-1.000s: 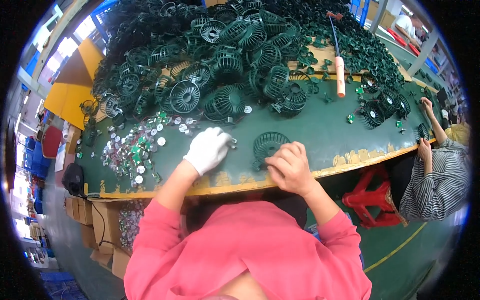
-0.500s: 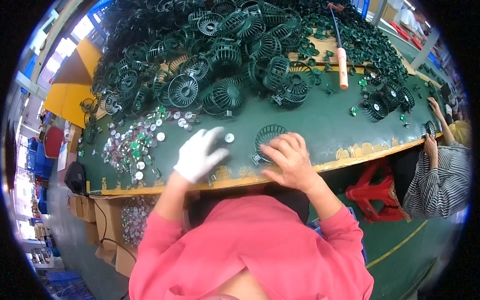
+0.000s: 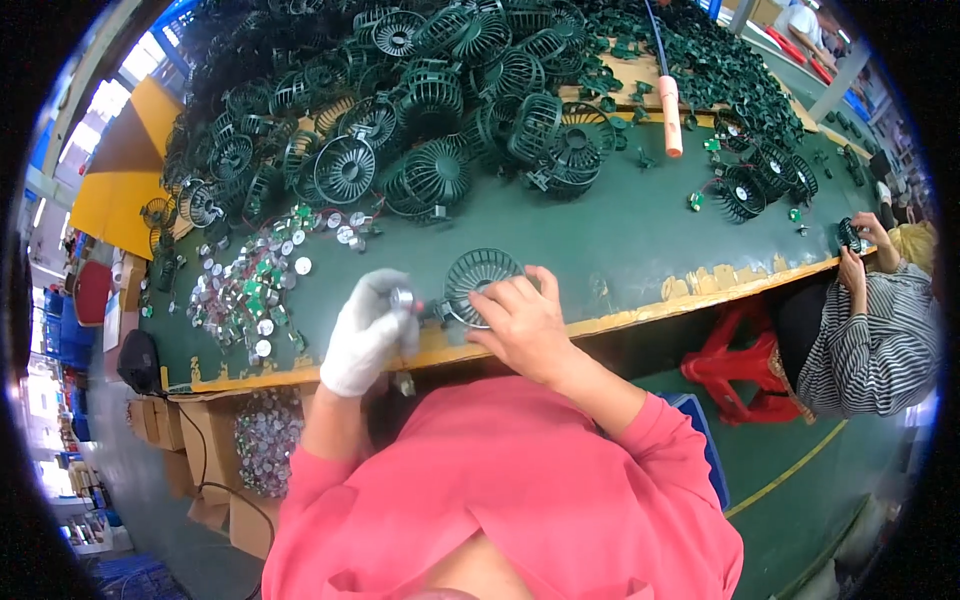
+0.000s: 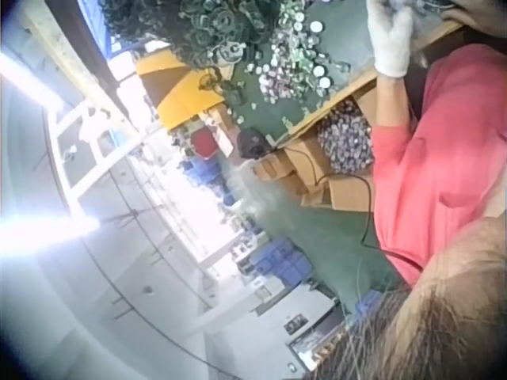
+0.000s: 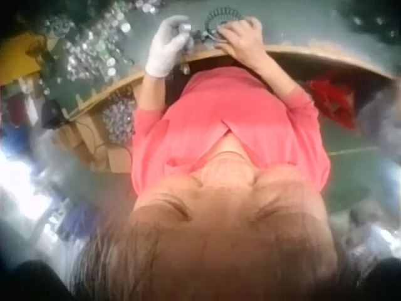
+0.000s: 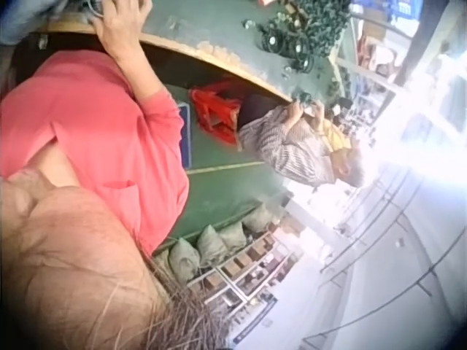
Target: The person pulls fan parts closer across the workbench using a rod and assembles the fan casings, motors, and circuit boards together by hand.
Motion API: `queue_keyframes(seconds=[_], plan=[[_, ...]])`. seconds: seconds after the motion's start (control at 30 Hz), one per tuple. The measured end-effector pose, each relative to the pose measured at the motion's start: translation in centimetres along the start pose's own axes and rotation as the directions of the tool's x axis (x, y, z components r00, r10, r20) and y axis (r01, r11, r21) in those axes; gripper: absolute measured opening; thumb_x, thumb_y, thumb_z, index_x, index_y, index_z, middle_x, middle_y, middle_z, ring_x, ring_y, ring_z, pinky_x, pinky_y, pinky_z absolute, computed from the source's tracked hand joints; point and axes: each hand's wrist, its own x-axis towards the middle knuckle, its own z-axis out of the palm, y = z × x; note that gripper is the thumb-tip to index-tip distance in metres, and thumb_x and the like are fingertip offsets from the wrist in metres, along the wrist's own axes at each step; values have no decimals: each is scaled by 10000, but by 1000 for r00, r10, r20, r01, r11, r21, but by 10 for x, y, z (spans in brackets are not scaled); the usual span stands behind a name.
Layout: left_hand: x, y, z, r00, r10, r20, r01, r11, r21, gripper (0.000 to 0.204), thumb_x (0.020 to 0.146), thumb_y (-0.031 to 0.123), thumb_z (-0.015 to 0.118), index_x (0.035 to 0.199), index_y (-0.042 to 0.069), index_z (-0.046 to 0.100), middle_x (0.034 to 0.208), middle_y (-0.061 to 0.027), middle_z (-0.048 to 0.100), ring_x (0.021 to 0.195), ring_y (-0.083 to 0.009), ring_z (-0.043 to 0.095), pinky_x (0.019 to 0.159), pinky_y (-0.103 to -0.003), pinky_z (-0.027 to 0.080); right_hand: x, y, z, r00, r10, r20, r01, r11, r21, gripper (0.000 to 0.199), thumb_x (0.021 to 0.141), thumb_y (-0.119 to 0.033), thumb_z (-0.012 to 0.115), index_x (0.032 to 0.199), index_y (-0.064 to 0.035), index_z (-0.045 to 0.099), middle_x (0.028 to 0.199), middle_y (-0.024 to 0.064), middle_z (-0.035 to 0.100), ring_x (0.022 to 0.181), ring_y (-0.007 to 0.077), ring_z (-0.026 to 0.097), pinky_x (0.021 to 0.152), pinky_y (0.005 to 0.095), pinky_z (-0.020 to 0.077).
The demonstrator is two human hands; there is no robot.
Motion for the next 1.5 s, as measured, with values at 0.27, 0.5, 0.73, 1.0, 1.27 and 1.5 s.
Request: queue_keyframes(seconds=[0.27,0.5,0.73,1.0,1.27,1.5], plan=[[-13,4,25,998,51,-30,-36,930,367,466,868,157,610,1290,5,482,911,-56,611,697,-67,534,619,-228,463,24,-18,-20,970,-211,-121,234,946,226,545,721,-337,735,1196,-101,611,990,51,598,892,241,566,795,388,435],[-1,2,34,990,140,31,-135,833,536,617,797,219,707,1322,19,450,999,-115,627,792,-170,621,723,-291,513,24,-11,-20,981,-186,-56,193,966,172,412,721,-246,732,1092,-99,628,875,33,585,824,220,566,760,376,415],[17,-6,29,907,320,275,-361,251,898,675,653,355,779,1216,93,517,1210,-173,509,1035,-351,560,825,-414,491,37,24,-28,979,-161,127,178,974,-140,248,705,-215,728,905,-98,641,804,32,584,867,221,544,878,436,385],[18,-23,11,873,374,313,-399,177,900,338,758,231,693,1070,133,606,996,-77,596,888,-283,592,731,-387,493,51,30,-23,926,-250,282,281,957,-75,278,712,-244,741,916,-91,634,803,23,595,873,215,545,886,419,383],[17,-25,3,846,440,302,-403,156,902,191,761,216,689,938,149,661,937,-43,594,850,-255,580,712,-368,482,62,26,-19,856,-326,401,362,932,-13,224,735,-236,717,792,-81,566,754,54,575,771,224,582,732,348,393],[18,-28,4,840,455,297,-409,169,897,224,742,223,703,960,183,673,926,-25,586,866,-244,563,722,-358,463,68,22,-19,819,-311,483,347,938,15,215,725,-214,719,762,-66,567,742,66,576,743,252,589,707,371,406]])
